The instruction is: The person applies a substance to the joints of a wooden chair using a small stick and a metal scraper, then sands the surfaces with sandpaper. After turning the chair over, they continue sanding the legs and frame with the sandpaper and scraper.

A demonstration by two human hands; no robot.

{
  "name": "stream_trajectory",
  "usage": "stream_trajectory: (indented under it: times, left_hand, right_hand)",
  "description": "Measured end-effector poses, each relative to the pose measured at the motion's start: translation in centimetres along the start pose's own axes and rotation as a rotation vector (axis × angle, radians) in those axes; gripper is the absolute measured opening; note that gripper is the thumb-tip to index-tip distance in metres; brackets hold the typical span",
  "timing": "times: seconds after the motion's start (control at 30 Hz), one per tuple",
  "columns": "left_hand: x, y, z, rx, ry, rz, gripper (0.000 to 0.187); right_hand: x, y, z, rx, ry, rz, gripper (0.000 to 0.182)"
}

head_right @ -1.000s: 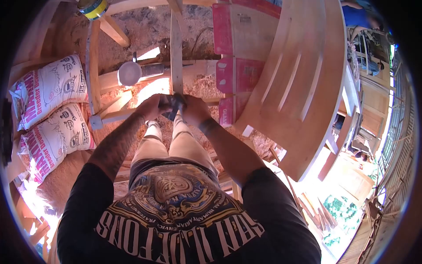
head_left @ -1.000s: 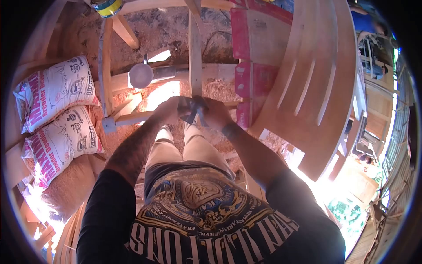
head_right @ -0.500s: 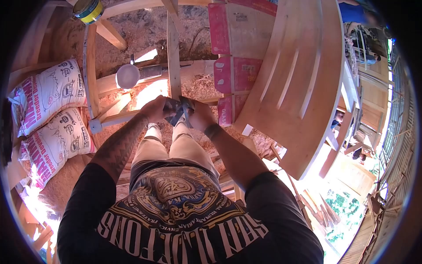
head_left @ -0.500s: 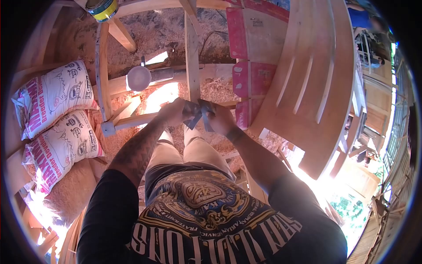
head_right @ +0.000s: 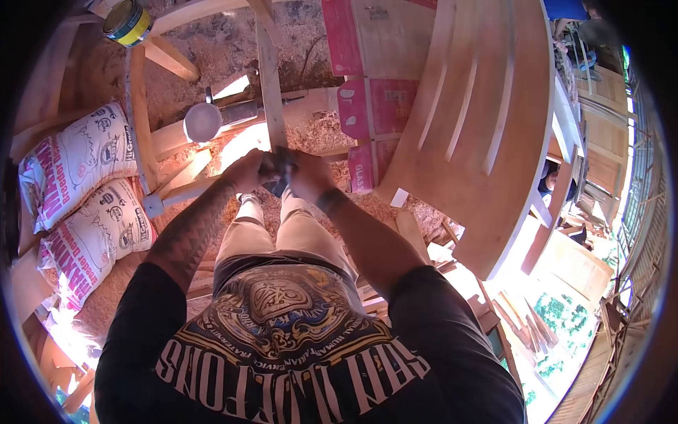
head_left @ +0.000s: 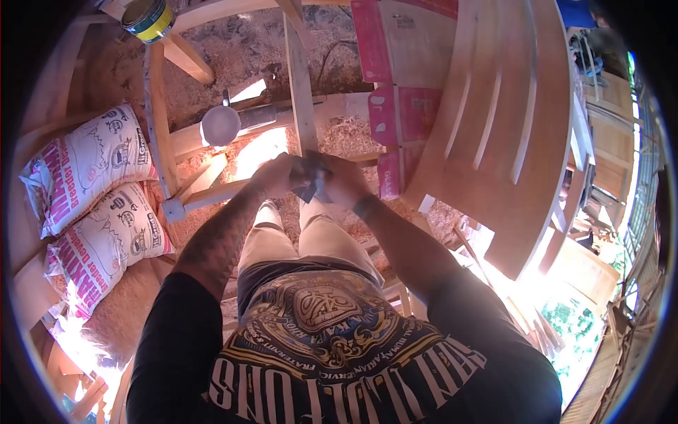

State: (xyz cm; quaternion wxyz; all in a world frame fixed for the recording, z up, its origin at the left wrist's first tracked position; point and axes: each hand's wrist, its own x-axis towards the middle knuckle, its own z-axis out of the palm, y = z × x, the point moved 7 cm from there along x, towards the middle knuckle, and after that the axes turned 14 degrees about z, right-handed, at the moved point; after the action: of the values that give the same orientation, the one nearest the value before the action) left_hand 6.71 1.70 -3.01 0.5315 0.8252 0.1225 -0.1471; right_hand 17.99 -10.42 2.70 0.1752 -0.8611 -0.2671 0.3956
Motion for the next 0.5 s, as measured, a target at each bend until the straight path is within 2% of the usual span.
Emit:
stream_trajectory:
  times: [0.13, 0.17, 0.27, 0.3, 0.37, 0.5]
  left_hand:
    - [0.2, -1.2, 1.5, -0.119, -0.077, -0.009, 0.039]
    - [0.8, -2.0, 2.3, -0.156, -0.114, -0.005, 0.041]
    - [0.3, -0.6, 1.1, -0.097, 0.001, 0.098, 0.035]
    - [0.6, -1.7, 1.9, -0.128, -0.029, 0.081, 0.035]
    - [0.1, -1.7, 1.3, -0.073, 0.0, 0.046, 0.041]
    - [1.1, -3.2, 2.7, -0.044, -0.095, 0.105, 0.053]
  right_hand:
    - [0.0, -1.0, 0.0, 0.024, 0.062, -0.068, 0.03]
    - [1.1, -1.0, 0.7, -0.036, -0.026, 0.081, 0.032]
    - [1.2, -1.2, 0.1, -0.158, 0.011, 0.0, 0.033]
    - [0.6, -0.1, -0.1, -0.052, 0.002, -0.002, 0.032]
    - [-0.5, 2.7, -0.3, 0.156, -0.024, -0.007, 0.03]
    - [1.4, -1.6, 0.9, -0.114, -0.026, -0.025, 0.031]
